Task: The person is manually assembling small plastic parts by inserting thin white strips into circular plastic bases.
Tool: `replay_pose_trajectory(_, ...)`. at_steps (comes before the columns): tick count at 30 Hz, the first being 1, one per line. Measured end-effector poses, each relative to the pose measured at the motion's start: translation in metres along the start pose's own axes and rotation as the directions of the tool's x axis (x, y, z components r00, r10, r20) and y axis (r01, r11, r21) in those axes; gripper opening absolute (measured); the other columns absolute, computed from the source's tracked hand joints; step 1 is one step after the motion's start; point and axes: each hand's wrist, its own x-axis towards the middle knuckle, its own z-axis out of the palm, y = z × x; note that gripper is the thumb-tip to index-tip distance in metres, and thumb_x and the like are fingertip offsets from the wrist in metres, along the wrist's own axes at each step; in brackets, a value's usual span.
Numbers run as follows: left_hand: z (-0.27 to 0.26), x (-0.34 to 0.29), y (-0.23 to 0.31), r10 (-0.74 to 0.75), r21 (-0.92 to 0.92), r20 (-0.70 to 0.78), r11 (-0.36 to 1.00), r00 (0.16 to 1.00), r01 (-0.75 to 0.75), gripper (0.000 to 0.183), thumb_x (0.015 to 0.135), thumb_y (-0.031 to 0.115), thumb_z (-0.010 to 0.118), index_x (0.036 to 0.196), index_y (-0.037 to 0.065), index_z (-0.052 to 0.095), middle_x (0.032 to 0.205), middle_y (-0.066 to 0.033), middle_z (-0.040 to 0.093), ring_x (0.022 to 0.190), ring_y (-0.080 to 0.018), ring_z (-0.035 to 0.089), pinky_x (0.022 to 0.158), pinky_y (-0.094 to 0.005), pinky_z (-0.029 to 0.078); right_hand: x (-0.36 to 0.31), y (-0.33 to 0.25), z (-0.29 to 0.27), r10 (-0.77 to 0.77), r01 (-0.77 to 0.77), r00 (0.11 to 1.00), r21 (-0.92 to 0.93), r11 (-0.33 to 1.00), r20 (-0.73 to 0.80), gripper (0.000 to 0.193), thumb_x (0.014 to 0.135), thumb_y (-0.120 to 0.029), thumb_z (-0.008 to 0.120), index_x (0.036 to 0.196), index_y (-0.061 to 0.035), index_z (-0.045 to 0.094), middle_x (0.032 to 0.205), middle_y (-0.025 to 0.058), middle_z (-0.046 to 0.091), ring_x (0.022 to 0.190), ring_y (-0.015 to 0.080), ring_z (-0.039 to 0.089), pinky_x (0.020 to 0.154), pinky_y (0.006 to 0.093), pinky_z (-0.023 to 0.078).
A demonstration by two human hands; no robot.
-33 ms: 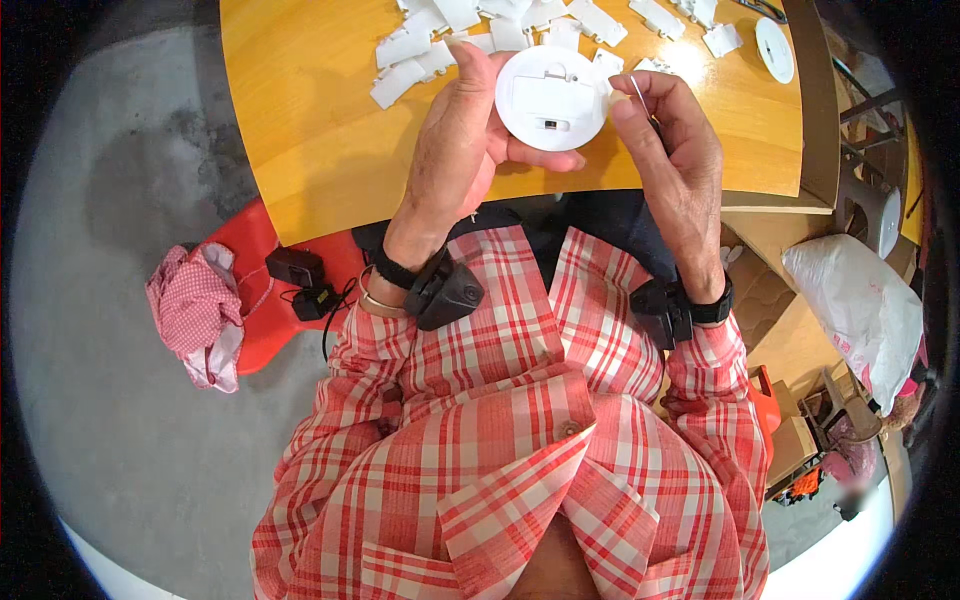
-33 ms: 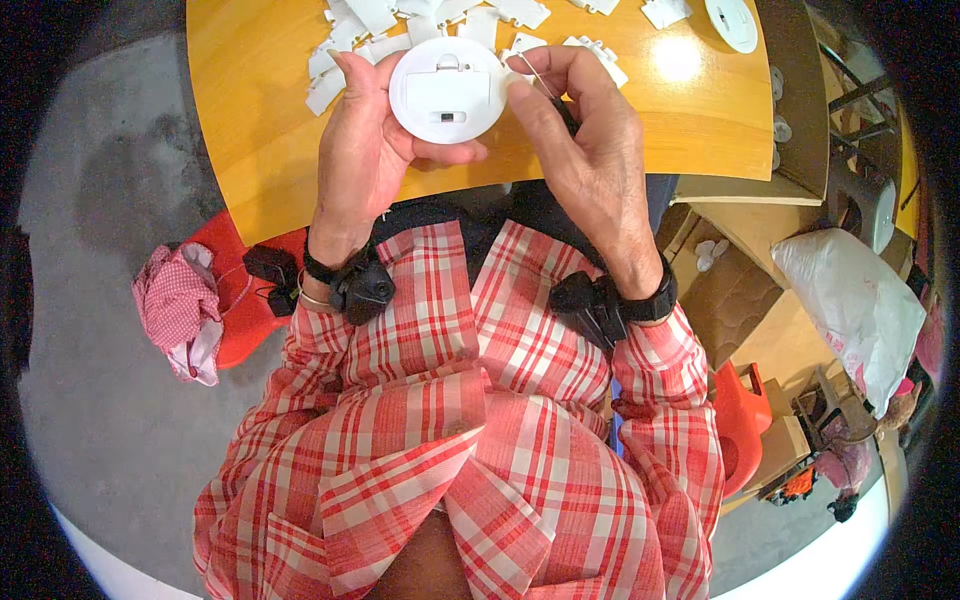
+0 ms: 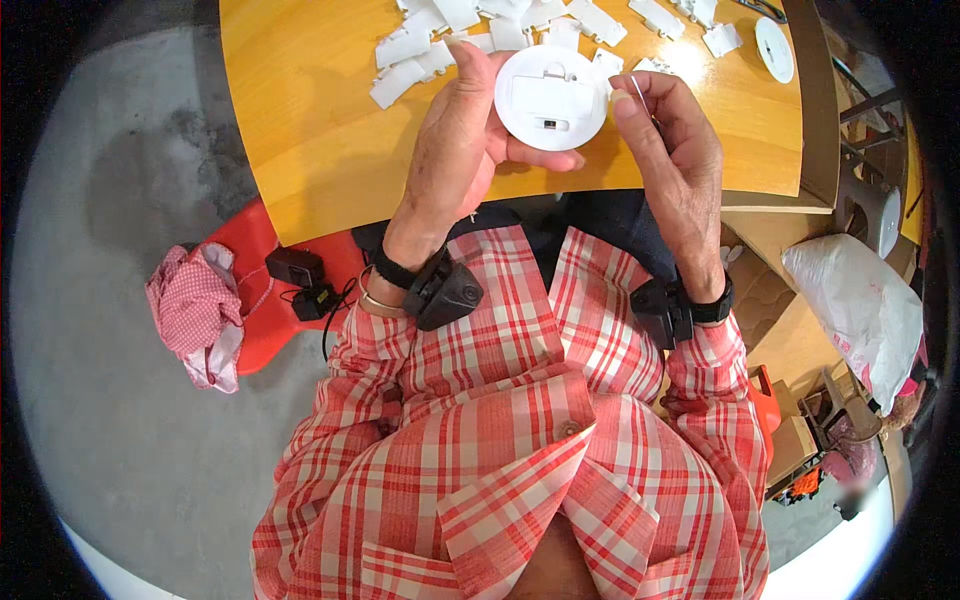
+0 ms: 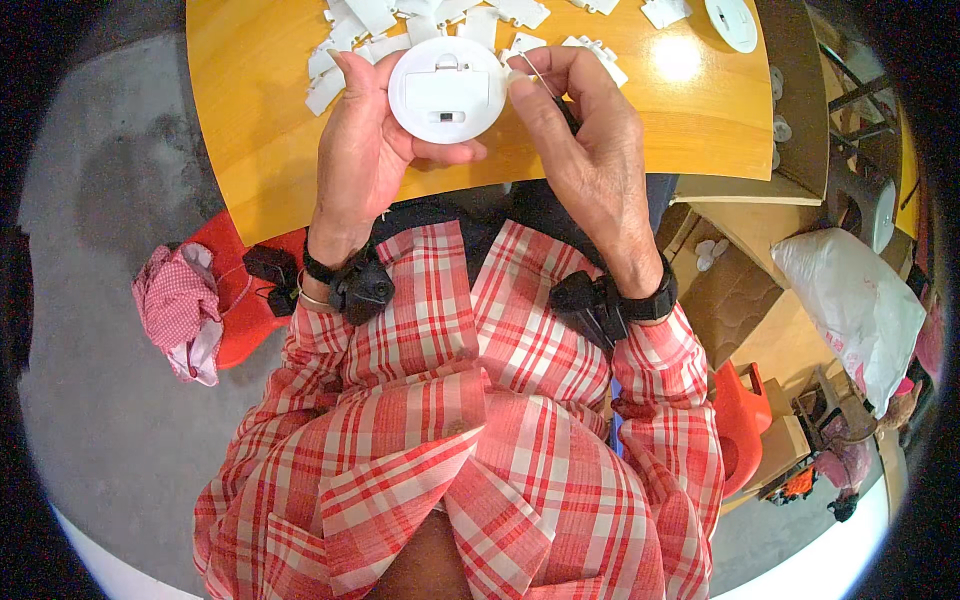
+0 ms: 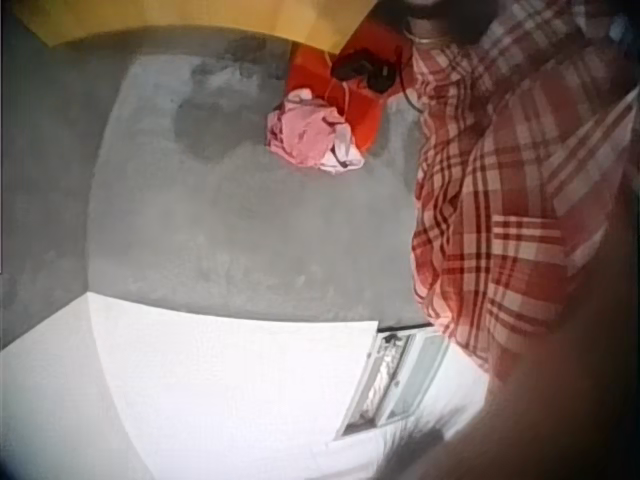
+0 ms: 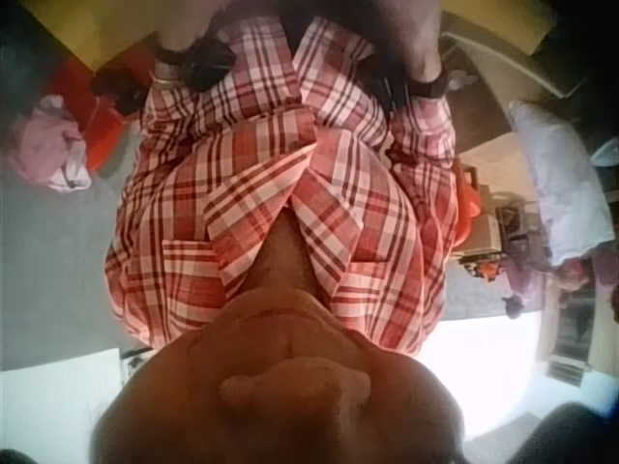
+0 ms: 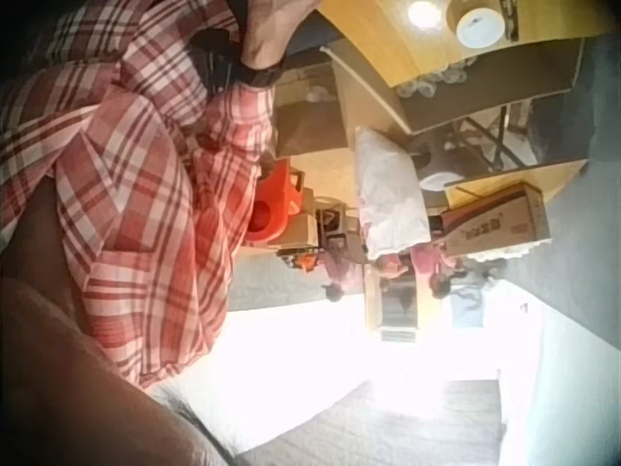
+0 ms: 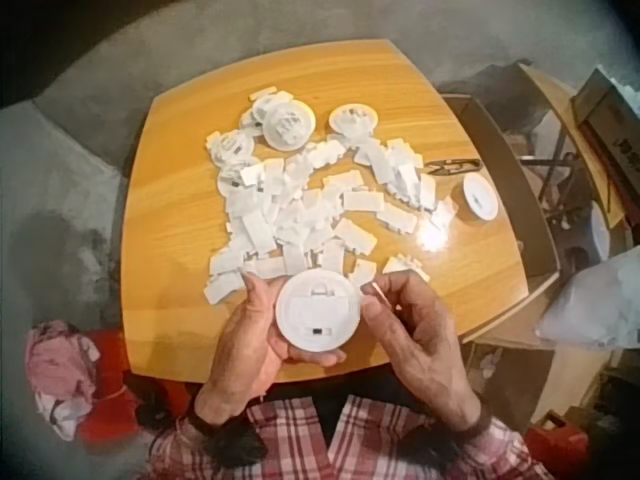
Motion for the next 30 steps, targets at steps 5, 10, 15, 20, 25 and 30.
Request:
replay_pose_trajectory(5, 0.000, 0.000, -0.001, -0.014, 0.023, -0.040, 1.000, 0.999, 0.015, 0.082, 0.089, 0.062, 0.013, 0.125, -0.008, 0.035, 0.110, -0.0193, 0.058, 0.080, -0.0284, 0.066, 0.071, -0.0400, 0.058, 0.000, -0.004, -0.002, 0.117, -0.117, 0.993, 0.006, 0.993, 0.029, 0.023, 0.092, -0.018, 0.055, 0.101, 0.0029, 0.056, 0.088, 0.0029, 0.059, 0.082, 0.0071, 0.050, 0.074, 0.0201, 0.041)
replay_pose_trajectory(10, 0.001, 0.000, -0.001, 0.005, 0.008, -0.034, 1.000, 0.999, -0.005, 0.068, 0.093, 0.053, 0.025, 0.120, -0.007, 0.041, 0.109, -0.0173, 0.057, 0.087, -0.0259, 0.064, 0.070, -0.0368, 0.058, -0.001, -0.001, -0.001, 0.046, -0.046, 0.999, 0.040, 0.998, 0.006, 0.020, 0.090, -0.015, 0.057, 0.101, 0.0018, 0.056, 0.087, 0.0022, 0.058, 0.081, 0.0062, 0.050, 0.073, 0.0202, 0.041)
replay_pose_trajectory(15, 0.004, -0.002, -0.005, 0.075, 0.141, -0.066, 0.988, 0.995, -0.065, 0.047, 0.095, 0.040, 0.040, 0.111, -0.003, 0.049, 0.101, -0.0103, 0.056, 0.085, -0.0185, 0.063, 0.068, -0.0301, 0.058, -0.001, -0.001, 0.004, -0.112, 0.116, 0.993, -0.109, 0.987, 0.037, 0.017, 0.085, -0.009, 0.061, 0.099, -0.0007, 0.058, 0.080, 0.0013, 0.057, 0.069, 0.0064, 0.050, 0.061, 0.0218, 0.042)
replay_pose_trajectory(20, 0.008, -0.003, -0.005, 0.136, 0.252, -0.112, 0.962, 0.984, -0.105, 0.038, 0.097, 0.033, 0.038, 0.108, 0.000, 0.052, 0.098, -0.0097, 0.060, 0.085, -0.0170, 0.063, 0.067, -0.0320, 0.058, 0.003, 0.003, 0.009, -0.272, 0.265, 0.962, -0.325, 0.908, 0.022, 0.020, 0.080, -0.009, 0.064, 0.098, -0.0019, 0.060, 0.070, 0.0033, 0.053, 0.055, 0.0095, 0.047, 0.049, 0.0234, 0.040)
replay_pose_trajectory(25, 0.008, -0.003, -0.009, 0.180, 0.297, -0.138, 0.946, 0.974, -0.133, 0.033, 0.097, 0.029, 0.039, 0.104, 0.000, 0.054, 0.096, -0.0087, 0.060, 0.084, -0.0159, 0.063, 0.067, -0.0311, 0.058, 0.006, 0.001, 0.011, -0.157, 0.159, 0.987, -0.251, 0.955, 0.030, 0.021, 0.078, -0.012, 0.067, 0.096, -0.0026, 0.060, 0.064, 0.0016, 0.048, 0.056, 0.0089, 0.045, 0.049, 0.0231, 0.039)
replay_pose_trajectory(30, 0.009, -0.003, -0.009, 0.158, 0.241, -0.168, 0.964, 0.973, -0.115, 0.032, 0.096, 0.028, 0.041, 0.102, -0.001, 0.054, 0.094, -0.0083, 0.060, 0.081, -0.0152, 0.063, 0.064, -0.0301, 0.058, 0.008, 0.001, 0.008, -0.093, 0.114, 0.991, -0.256, 0.960, 0.093, 0.022, 0.077, -0.013, 0.068, 0.095, -0.0028, 0.060, 0.062, 0.0005, 0.047, 0.055, 0.0088, 0.043, 0.049, 0.0241, 0.039)
